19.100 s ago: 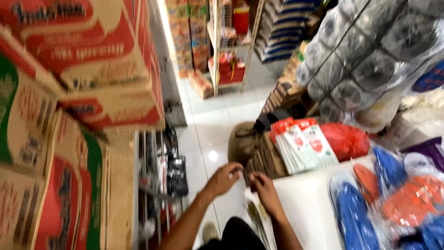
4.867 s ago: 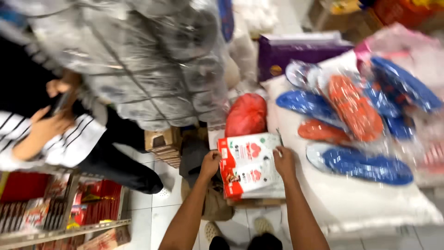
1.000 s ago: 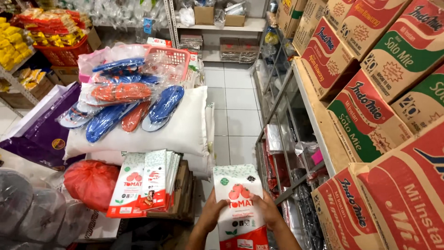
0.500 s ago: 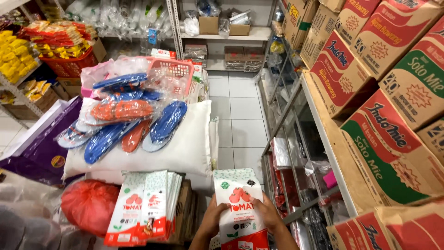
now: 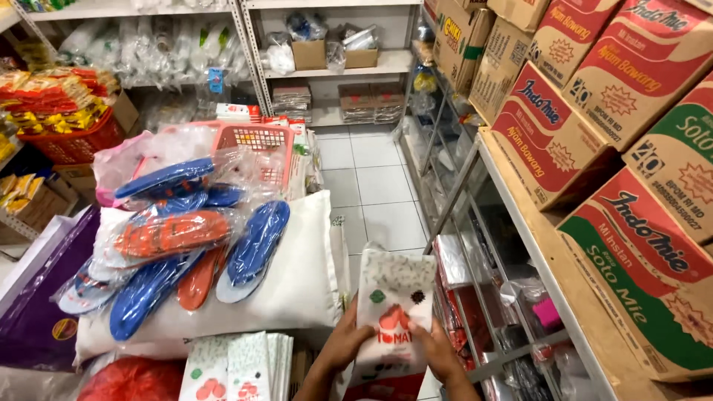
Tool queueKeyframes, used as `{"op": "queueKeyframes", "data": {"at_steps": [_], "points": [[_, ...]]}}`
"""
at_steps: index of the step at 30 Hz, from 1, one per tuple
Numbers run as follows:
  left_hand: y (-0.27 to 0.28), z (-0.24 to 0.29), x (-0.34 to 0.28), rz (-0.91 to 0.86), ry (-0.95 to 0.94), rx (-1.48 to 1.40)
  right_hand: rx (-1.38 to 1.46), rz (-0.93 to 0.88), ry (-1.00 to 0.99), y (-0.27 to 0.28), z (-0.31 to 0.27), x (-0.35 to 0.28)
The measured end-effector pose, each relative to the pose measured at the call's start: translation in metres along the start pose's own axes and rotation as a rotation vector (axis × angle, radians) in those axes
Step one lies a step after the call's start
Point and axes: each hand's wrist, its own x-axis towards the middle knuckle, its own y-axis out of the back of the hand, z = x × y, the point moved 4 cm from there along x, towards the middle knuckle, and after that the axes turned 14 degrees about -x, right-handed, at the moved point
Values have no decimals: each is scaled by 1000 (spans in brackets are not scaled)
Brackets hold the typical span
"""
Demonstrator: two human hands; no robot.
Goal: The person picks up a package of plastic bags from a stack, inspects it, and places it on a shelf before repeating the process with a second package.
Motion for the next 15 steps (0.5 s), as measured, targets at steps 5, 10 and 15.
{"op": "queueKeyframes", "data": {"at_steps": [5, 10, 15], "points": [[22, -34, 33, 7, 110, 509, -200, 33, 87, 0, 38, 30], [49, -76, 33, 90, -53, 450, -13, 38, 128, -8, 51, 38], [56, -90, 35, 253, 15, 244, 13, 46, 131, -8, 39, 55]]}}
